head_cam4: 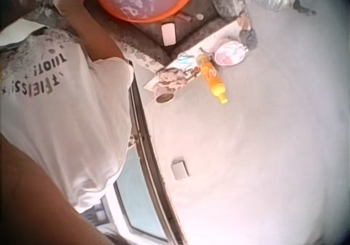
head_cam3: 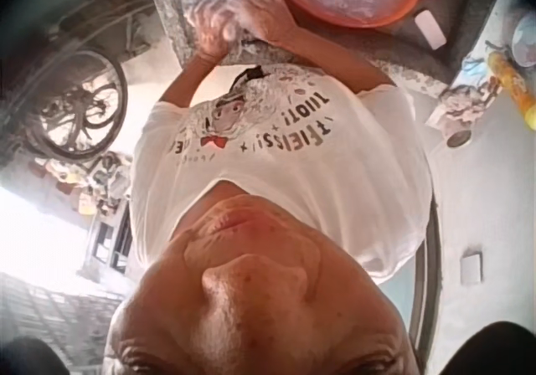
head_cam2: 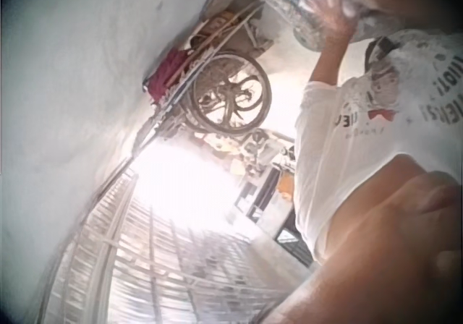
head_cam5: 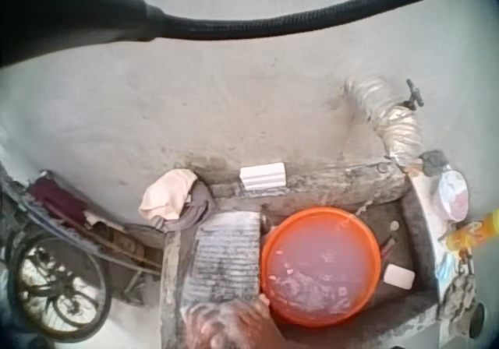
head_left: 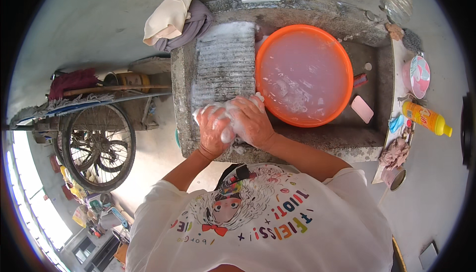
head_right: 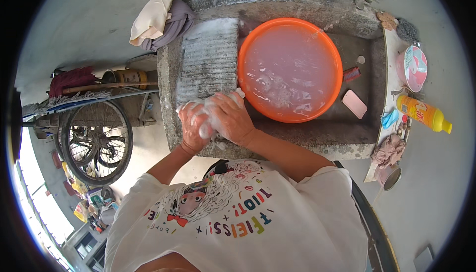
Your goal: The person rubs a white shirt against a washboard in a basin of soapy water and wrings it out by hand.
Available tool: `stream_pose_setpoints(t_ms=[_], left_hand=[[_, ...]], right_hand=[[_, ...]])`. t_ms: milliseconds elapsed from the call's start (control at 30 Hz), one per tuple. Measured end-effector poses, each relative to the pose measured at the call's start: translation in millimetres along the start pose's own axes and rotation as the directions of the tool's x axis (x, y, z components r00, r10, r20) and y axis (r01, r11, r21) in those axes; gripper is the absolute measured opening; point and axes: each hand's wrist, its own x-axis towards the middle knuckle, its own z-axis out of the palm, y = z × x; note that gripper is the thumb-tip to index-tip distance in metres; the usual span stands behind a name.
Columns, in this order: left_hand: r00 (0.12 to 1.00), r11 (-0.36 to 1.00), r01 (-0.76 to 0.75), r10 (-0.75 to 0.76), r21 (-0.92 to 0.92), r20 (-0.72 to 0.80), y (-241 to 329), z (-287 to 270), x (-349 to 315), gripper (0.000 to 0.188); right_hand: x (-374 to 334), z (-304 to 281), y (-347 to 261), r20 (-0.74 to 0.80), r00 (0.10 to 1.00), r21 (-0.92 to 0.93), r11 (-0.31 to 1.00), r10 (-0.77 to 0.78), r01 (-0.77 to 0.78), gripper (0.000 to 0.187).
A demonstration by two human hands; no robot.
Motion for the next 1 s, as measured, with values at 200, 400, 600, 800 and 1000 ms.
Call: stream_pose_setpoints(t_ms=[200,400,600,800,1000], left_hand=[[0.816,0.772,0.456,-0.561,0.443,0.139,-73.1,44.8,96.4,0.04],[0.993,0.996,-0.092,0.092,-0.006,0.071,-13.7,-7.8,-13.9,0.041],[0.937,0.859,0.327,-0.349,0.395,-0.016,-60.6,34.5,101.4,0.037],[0.979,0.988,0.147,-0.152,0.048,0.138,-26.5,8.8,10.7,0.033],[0.987,0.978,0.161,-0.161,0.13,-0.013,-53.0,28.5,44.9,0.031]], right_hand=[[107.4,35.5,52.8,-0.029,0.969,-0.402,0.885,0.244,-0.235,0.031],[-16.0,3.6,-7.0,0.011,1.0,0.023,1.0,0.001,-0.001,0.024],[100.1,32.6,47.4,-0.204,0.965,-0.275,0.936,0.167,-0.221,0.028],[2.4,16.5,-5.5,-0.063,0.989,-0.138,0.98,0.135,-0.143,0.035],[51.7,29.9,18.9,0.015,0.992,-0.337,0.935,0.124,-0.112,0.034]])
